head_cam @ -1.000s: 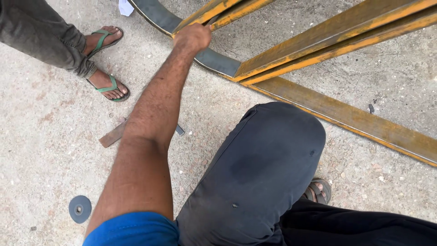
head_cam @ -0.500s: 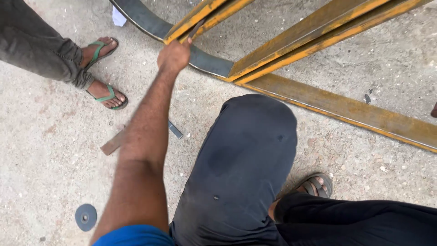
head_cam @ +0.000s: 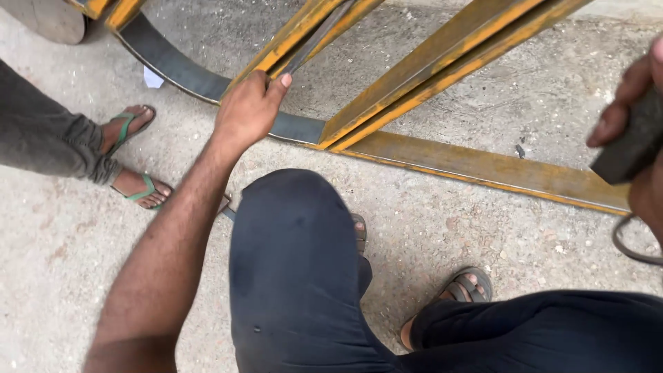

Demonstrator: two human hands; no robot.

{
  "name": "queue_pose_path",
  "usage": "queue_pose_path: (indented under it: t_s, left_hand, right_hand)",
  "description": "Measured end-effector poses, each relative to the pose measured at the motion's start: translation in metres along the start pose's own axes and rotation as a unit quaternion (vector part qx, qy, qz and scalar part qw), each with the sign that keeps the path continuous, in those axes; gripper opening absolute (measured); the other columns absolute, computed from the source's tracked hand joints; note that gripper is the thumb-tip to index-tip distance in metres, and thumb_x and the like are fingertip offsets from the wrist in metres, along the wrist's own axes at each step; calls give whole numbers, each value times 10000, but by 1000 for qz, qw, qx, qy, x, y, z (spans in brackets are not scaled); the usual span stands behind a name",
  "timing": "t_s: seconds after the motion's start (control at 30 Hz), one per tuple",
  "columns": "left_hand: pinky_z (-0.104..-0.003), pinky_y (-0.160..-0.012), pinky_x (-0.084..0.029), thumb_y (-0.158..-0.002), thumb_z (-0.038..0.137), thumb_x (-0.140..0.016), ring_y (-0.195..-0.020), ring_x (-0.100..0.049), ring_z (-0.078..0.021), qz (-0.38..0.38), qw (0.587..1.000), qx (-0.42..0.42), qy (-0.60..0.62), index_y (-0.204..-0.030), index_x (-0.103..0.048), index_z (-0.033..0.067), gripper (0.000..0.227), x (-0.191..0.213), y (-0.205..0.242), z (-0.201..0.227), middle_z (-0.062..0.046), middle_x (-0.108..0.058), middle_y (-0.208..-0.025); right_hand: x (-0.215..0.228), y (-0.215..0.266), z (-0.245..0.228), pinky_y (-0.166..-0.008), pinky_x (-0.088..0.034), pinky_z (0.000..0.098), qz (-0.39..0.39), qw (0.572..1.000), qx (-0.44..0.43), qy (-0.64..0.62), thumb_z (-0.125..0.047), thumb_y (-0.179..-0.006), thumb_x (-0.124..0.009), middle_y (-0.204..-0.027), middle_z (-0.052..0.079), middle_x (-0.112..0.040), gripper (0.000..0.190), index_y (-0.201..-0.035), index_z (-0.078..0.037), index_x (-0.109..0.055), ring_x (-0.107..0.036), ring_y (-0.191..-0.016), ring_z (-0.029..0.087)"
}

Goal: Bending metal strips into a frame using a square metal tube as a lever/hammer.

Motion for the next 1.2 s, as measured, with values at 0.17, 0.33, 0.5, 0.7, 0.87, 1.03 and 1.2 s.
queue_pose_path:
  t_s: [0.17,0.33,0.5,0.7,0.87,1.03,1.2]
  left_hand:
    - [-508,-592,-454,-1078,545,-574,-661,-579,-318,-19,992,107,66,-903,-610,46,530,-41,-44,-40,-123,-592,-736]
    - [-245,-415,-254,-1076,451,-488,-446,-289,-54,-140,760,405,490,-910,-459,223,283,-93,-53,-113,83,-391,-595]
    - [-248,-409,-248,-1067,351,-529,-437,-295,-47,-125,757,349,538,-917,-514,240,187,-57,-38,-33,94,-417,-590]
    - [-274,-399,-240,-1029,312,-620,-442,-304,-58,-166,782,187,571,-848,-498,171,260,-9,-38,124,74,-446,-603]
    - [-278,-419,-290,-1041,311,-617,-444,-318,-71,-194,737,152,630,-848,-491,142,285,-27,-57,130,52,-468,-627]
    - [-235,-421,-275,-1029,280,-601,-443,-334,-52,-165,693,261,651,-917,-533,177,167,-17,-36,113,54,-483,-639]
    - [-262,-381,-256,-1032,258,-613,-438,-338,-63,-182,732,168,634,-912,-514,141,195,7,-9,159,30,-508,-656]
  right_hand:
    - [-39,10,-58,-709,-561,309,18,998,28,-57,-411,-1247,-460,-798,32,-496,451,-928,-93,-476,-586,-698,120]
    - [-45,19,-81,-682,-557,297,45,997,38,-56,-389,-1207,-530,-841,25,-541,397,-964,-75,-531,-605,-708,124]
    - [-43,19,-77,-678,-553,297,51,997,55,-1,-371,-1230,-529,-805,31,-538,415,-969,-51,-560,-589,-687,128]
    - [-54,10,-86,-624,-541,283,84,994,37,66,-360,-1218,-580,-765,30,-573,412,-958,-45,-629,-617,-652,131]
    - [-54,8,-93,-634,-541,269,88,991,37,94,-316,-1215,-578,-781,24,-594,385,-957,-40,-653,-626,-673,122]
    - [-56,12,-106,-622,-523,260,60,987,79,123,-326,-1253,-583,-748,24,-593,429,-955,-23,-639,-625,-653,118]
    - [-54,17,-85,-587,-471,276,68,979,28,191,-383,-1259,-569,-692,47,-608,566,-840,-14,-661,-592,-596,134]
Point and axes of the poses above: each hand's wrist, its own y-axis away from the middle knuckle, its own x-axis out of the back of the hand, z = x × y, the point moved 3 cm from there along -y, towards the middle knuckle
